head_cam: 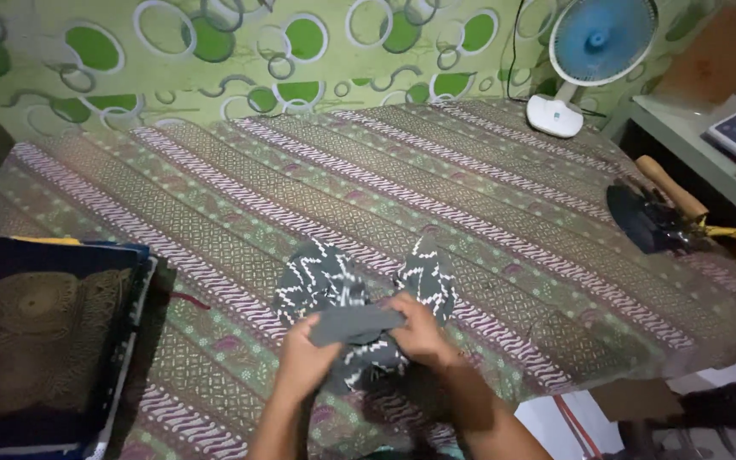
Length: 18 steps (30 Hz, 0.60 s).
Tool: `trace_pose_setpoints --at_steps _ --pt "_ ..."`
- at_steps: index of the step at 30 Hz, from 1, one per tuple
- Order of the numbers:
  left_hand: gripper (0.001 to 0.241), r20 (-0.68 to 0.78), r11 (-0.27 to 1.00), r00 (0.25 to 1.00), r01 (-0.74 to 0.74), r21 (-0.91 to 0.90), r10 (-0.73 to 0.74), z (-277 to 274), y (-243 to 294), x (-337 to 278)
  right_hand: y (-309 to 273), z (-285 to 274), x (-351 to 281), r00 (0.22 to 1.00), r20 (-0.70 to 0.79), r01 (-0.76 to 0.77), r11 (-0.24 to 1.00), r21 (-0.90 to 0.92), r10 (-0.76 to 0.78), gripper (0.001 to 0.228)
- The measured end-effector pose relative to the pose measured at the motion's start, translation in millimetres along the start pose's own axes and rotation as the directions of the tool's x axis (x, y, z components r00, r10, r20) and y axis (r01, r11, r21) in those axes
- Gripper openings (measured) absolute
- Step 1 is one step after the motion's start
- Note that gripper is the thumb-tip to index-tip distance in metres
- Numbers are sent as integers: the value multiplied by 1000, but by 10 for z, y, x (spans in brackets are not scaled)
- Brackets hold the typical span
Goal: The person takes a patterned shirt from a red laundry basket and places it on a bed. They smooth out the fabric and fold the shirt into a compact square by hand.
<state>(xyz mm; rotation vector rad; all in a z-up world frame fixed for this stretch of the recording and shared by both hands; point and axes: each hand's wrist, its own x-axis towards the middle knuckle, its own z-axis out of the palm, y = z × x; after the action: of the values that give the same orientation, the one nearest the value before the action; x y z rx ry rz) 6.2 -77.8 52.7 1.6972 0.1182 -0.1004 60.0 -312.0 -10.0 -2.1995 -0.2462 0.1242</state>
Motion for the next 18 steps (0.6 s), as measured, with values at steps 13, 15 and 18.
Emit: trace_pose_setpoints --at_steps 13,15,18 --pt "39 -203 977 973 69 -203 -111 -42 -282 101 -834 -269 -236 889 314 -332 942 -58 333 70" --pt "43 57 997 996 68 31 -70 -50 54 -54 -310 -105 -117 993 87 -96 986 135 85 40" --pt "48 -73 860 995 -18 509 64 -37 -95 3 75 -56 -37 999 -23 -1 671 742 26 33"
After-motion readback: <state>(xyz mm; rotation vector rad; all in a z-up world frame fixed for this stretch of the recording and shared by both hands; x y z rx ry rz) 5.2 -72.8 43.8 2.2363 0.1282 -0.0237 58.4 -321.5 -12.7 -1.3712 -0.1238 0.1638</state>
